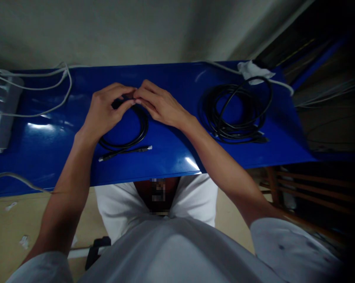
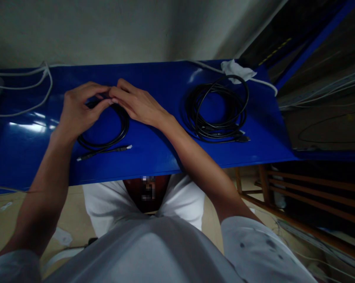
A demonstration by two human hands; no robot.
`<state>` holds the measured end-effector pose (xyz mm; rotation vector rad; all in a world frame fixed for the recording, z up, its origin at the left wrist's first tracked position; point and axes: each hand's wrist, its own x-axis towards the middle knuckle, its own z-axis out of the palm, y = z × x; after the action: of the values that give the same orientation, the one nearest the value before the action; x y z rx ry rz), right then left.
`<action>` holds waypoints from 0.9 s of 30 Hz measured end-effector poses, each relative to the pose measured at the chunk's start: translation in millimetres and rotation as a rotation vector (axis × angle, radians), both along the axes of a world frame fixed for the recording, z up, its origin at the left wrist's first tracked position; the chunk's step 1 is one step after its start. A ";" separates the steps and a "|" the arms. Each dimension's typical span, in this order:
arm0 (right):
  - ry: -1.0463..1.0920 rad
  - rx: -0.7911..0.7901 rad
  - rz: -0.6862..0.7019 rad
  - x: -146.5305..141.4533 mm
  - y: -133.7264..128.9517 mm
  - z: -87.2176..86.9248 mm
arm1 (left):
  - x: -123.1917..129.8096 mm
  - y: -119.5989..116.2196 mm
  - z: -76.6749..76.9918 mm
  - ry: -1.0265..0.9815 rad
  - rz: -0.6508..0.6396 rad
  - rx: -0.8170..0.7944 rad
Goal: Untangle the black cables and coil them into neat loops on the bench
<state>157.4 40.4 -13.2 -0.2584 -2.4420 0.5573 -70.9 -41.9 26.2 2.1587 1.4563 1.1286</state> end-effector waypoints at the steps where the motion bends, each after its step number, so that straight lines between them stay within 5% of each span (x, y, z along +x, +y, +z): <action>1: -0.006 -0.005 0.007 0.0 0.1 0.3 | -0.2 0.3 -0.3 0.001 0.006 0.006; 12: 0.030 -0.139 -0.050 -0.6 -2.7 7.0 | -0.3 -2.6 5.6 -0.009 0.031 -0.022; 27: -0.043 -0.080 -0.168 4.7 2.8 7.7 | -10.1 4.3 -3.8 0.017 0.098 0.082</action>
<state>162.1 43.2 -5.5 -0.5087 -2.4129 0.5806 -80.9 -37.6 22.4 2.1769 1.5645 1.2273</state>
